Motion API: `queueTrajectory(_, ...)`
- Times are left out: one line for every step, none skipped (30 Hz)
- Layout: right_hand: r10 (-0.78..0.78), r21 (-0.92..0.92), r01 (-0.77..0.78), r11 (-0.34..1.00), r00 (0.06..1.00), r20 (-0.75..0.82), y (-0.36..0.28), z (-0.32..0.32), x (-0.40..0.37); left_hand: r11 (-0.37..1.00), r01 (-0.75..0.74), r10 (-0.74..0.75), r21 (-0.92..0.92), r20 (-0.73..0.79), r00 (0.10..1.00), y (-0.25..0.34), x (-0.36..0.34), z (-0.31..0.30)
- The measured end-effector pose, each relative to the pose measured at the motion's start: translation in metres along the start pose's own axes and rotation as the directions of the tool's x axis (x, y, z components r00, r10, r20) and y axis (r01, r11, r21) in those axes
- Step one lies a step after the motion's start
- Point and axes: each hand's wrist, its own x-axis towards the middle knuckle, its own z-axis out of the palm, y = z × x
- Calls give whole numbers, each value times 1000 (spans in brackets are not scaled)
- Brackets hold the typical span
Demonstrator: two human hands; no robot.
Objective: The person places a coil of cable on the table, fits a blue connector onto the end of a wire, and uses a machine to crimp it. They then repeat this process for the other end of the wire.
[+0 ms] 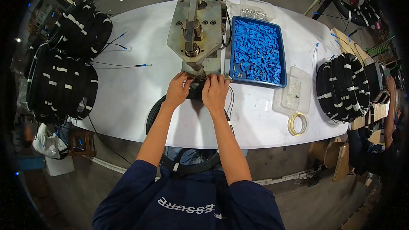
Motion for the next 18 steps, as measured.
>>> queueTrajectory(0, 0, 0, 1000, 1000, 0, 0, 0, 0, 1000, 3, -3, 4, -1, 1000, 0, 0, 0)
queueTrajectory(6, 2, -6, 1000, 1000, 3, 0, 0, 0, 1000, 7, -7, 8, -3, 1000, 0, 0, 0)
queueTrajectory(12, 4, -12, 1000, 1000, 7, -1, 0, 0, 1000, 6, -6, 8, -3, 1000, 0, 0, 0)
queueTrajectory(12, 4, -12, 1000, 1000, 6, -1, 0, 0, 1000, 10, -10, 5, 1, 1000, 0, 0, 0)
queueTrajectory(13, 0, -13, 1000, 1000, 8, 0, 0, 1, 1000, 13, -13, 1, 5, 1000, 0, 0, 0)
queueTrajectory(14, -4, -14, 1000, 1000, 11, 0, 0, 0, 1000, 12, -12, 2, 6, 1000, -1, 0, 0)
queueTrajectory(15, -4, -15, 1000, 1000, 10, 0, 1, 1, 1000, 7, -7, -6, 0, 1000, -1, 1, 0)
queueTrajectory(14, 0, -14, 1000, 1000, 8, 0, 1, 0, 1000, 1, -1, -14, -5, 1000, -1, 0, 0)
queueTrajectory(12, 3, -12, 1000, 1000, 7, 1, 1, 0, 1000, 1, -1, -14, -4, 1000, -1, 0, 1)
queueTrajectory(13, 3, -13, 1000, 1000, 6, 1, 1, 0, 1000, 11, -11, -14, 0, 1000, -2, 0, 1)
queueTrajectory(13, 5, -13, 1000, 1000, 7, 1, 1, 0, 1000, 21, -21, -13, 3, 1000, -2, 0, 1)
queueTrajectory(13, 6, -13, 1000, 1000, 9, 2, 2, 0, 1000, 20, -20, -13, 3, 1000, -2, 0, 1)
queueTrajectory(13, 7, -13, 1000, 1000, 8, 2, 3, 0, 1000, 23, -22, -18, 7, 1000, -2, 0, 1)
queueTrajectory(13, 10, -13, 1000, 1000, 7, 2, 2, -1, 999, 26, -25, -24, 11, 1000, -1, 0, 1)
queueTrajectory(14, 13, -14, 1000, 1000, 5, 2, 2, -1, 999, 25, -25, -24, 11, 1000, -1, 0, 1)
queueTrajectory(14, 13, -14, 1000, 1000, 5, 3, 2, -1, 1000, 14, -13, -20, 10, 1000, -1, 1, 0)
queueTrajectory(14, 12, -14, 1000, 1000, 8, 3, 2, -1, 1000, 2, -2, -17, 8, 1000, -1, 1, 0)
queueTrajectory(15, 10, -15, 1000, 1000, 10, 3, 2, -1, 1000, 2, -1, -17, 8, 1000, -1, 1, 0)
